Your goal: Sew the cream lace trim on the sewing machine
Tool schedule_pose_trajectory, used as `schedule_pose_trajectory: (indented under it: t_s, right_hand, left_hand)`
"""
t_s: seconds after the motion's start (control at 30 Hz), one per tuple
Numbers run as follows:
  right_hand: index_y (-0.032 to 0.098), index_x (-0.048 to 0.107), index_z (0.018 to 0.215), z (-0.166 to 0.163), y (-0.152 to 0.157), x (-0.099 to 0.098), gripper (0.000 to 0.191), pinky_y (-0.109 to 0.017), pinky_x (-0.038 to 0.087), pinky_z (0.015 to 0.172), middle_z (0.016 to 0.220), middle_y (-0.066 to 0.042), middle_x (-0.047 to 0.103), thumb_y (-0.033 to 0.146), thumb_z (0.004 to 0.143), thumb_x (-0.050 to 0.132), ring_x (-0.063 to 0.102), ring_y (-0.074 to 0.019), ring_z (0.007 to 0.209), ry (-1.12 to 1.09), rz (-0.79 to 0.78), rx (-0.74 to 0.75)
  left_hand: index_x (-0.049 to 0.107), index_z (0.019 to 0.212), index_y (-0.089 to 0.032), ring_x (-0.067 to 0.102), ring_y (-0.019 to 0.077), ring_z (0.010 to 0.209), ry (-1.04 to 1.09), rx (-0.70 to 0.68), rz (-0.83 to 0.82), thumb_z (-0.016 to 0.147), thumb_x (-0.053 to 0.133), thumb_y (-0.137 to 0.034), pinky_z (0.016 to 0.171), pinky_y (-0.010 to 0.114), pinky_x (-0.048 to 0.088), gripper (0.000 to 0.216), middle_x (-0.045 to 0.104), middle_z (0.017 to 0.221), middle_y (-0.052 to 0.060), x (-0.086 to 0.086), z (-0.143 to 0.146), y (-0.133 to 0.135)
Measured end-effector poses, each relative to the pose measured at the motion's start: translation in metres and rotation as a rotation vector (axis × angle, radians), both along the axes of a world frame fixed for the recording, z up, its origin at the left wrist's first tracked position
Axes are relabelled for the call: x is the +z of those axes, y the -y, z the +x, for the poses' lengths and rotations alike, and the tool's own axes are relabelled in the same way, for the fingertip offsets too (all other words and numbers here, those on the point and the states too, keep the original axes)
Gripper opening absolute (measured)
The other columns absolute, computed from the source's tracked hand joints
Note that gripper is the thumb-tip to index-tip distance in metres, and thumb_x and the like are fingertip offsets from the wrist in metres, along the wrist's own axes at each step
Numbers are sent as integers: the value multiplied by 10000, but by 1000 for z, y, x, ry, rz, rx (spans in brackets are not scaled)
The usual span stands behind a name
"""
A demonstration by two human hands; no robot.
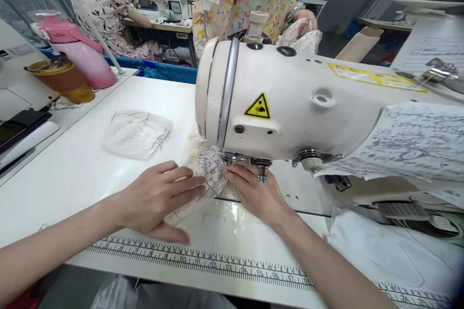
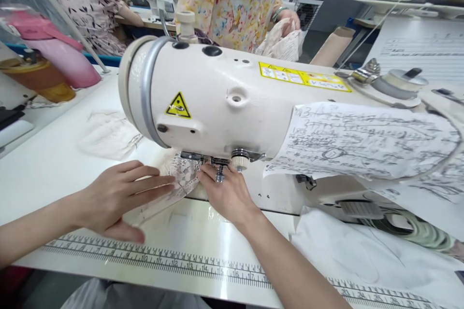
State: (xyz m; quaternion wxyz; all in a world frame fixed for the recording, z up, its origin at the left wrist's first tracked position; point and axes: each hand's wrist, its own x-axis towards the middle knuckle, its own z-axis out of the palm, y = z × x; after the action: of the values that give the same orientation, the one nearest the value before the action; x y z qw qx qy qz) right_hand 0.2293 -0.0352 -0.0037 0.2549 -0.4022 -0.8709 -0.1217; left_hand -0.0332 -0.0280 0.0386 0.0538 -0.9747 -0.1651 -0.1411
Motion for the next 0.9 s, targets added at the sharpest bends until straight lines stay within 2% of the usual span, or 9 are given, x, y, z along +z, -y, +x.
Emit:
schedule_pose_trajectory:
  t_s: [0.07,0.13,0.17,0.3,0.43,0.53,0.6,0.77,0.9]
  right_hand:
    - [216,664,1037,-1,1,0,301,-299,400,618,1050,25,716,47,850,498,634,-130,788,-19,-45,4]
    - [213,658,1029,-3,1,-1,300,-298,384,631,1037,17,706,51,848,483,620,-127,778,-54,-92,29]
    - [212,655,1030,-4,1,-2,298,-298,382,644,1038,9,698,57,842,482,616,-134,804,-75,-117,52]
    - [206,654,1002,-7,1,-3,224,-305,395,734,1000,-19,684,107,874,499,592,-171,958,-139,-181,133]
    - [226,669,950,-6,1,-1,183,-302,409,805,947,6,703,147,933,505,596,-142,932,-141,-191,167]
    - [231,676,942,-6,2,1,180,-301,430,807,933,13,711,145,926,518,607,-135,921,-138,-178,157]
    - [219,676,949,-7,2,3,181,-305,446,811,940,3,715,134,914,519,618,-145,936,-139,-148,136]
    - [193,644,1096,-12,3,8,227,-312,476,835,1110,-50,694,174,922,499,627,-172,1018,-60,-83,43]
    - [209,678,960,-14,4,10,235,-285,481,847,968,-3,722,70,900,498,616,-147,1042,6,-34,91]
  left_hand:
    - [548,1261,-113,608,269,1006,-56,-2,16,948,406,-570,684,366,503,572,616,1271,120,-3,-15,13]
    - [538,1256,-161,608,222,1042,-9,95,3,985,423,-271,649,293,501,314,641,1229,78,-9,-24,25]
    - [533,1245,-179,611,198,1050,37,174,-45,979,393,-166,646,262,501,301,644,1216,65,-9,-24,29]
    - [504,1209,-170,656,151,829,107,407,-276,1014,309,-210,609,244,499,278,651,1117,75,7,-10,23]
    - [581,993,-146,605,203,733,-80,187,-134,972,444,-333,611,311,456,233,648,850,62,21,15,-9]
    - [606,913,-148,555,175,674,-75,61,55,933,440,-135,649,318,415,168,634,769,33,8,30,-29]
    - [609,816,-167,500,138,588,-9,45,179,917,405,-43,634,301,381,259,604,673,-7,-5,36,-35]
    - [616,758,-194,453,109,535,110,41,300,940,408,-62,661,289,385,306,553,588,-46,-23,38,-32]
    - [626,768,-186,573,125,680,165,46,293,931,416,-61,763,310,425,294,646,709,-22,-25,38,-29]
